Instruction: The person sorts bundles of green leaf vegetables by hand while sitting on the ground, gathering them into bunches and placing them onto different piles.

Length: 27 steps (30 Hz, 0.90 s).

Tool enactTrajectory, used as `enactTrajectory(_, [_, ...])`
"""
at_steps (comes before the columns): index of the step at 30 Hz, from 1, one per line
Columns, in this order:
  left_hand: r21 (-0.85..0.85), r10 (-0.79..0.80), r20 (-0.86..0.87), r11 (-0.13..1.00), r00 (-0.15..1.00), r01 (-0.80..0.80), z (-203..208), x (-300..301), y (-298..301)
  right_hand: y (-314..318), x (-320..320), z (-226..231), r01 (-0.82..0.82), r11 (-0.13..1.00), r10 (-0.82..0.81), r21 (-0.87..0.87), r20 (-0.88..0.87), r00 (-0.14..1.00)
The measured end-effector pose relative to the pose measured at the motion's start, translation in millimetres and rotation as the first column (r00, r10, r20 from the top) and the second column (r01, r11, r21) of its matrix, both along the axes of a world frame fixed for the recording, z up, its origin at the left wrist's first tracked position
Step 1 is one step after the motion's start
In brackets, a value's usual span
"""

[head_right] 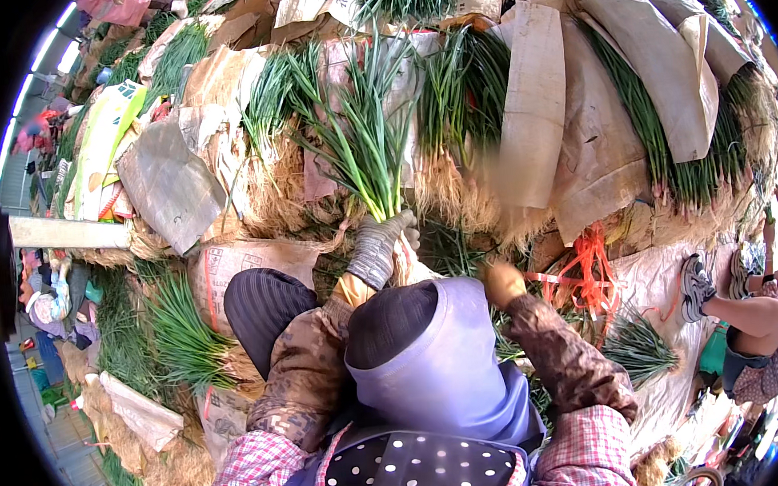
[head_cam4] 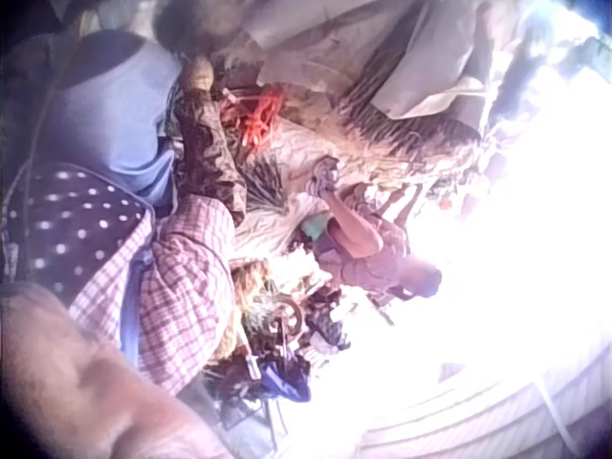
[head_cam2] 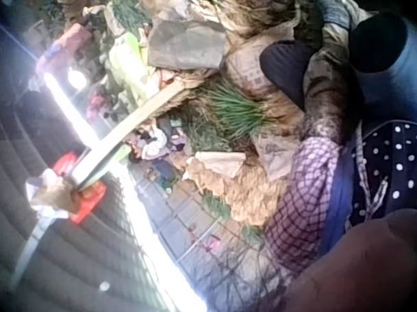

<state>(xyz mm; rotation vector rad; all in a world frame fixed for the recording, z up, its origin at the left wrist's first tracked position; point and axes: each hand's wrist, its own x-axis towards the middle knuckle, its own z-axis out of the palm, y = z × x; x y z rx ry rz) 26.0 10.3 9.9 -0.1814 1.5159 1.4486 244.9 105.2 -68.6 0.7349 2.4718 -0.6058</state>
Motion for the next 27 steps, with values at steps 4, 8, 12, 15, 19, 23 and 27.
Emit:
enactTrajectory(4, [-0.101,-0.075,0.198,0.990,0.977,0.096,10.8,7.1,14.9,45.9,-83.1,52.7,0.580,0.789,-0.389,0.204,-0.565,0.728])
enactTrajectory(8, [0.037,-0.099,0.120,0.995,0.988,0.095,16.3,12.5,16.7,83.1,-103.8,32.8,0.555,0.823,-0.483,0.120,-0.365,0.795])
enactTrajectory(12, [0.130,-0.119,-0.007,0.984,0.993,0.118,0.7,16.3,11.8,31.0,-86.2,61.0,0.528,0.849,-0.448,-0.032,-0.575,0.685])
enactTrajectory(15, [0.175,-0.193,-0.035,0.965,0.981,0.196,-13.3,20.6,16.0,-11.2,-60.3,95.2,0.263,0.916,-0.399,-0.302,-0.638,0.658])
enactTrajectory(19, [0.175,-0.226,0.019,0.960,0.974,0.219,-15.5,26.2,19.4,-1.3,-57.7,100.0,0.316,0.731,-0.609,-0.605,-0.369,0.702])
enactTrajectory(23, [0.093,-0.254,-0.003,0.963,0.967,0.253,2.2,31.8,26.1,26.0,-87.1,73.9,0.510,0.647,-0.745,-0.567,-0.328,0.581])
enactTrajectory(27, [-0.217,-0.380,-0.247,0.918,0.891,0.331,-7.1,27.1,30.0,13.2,-104.9,84.3,0.519,0.553,-0.830,-0.652,-0.375,0.413])
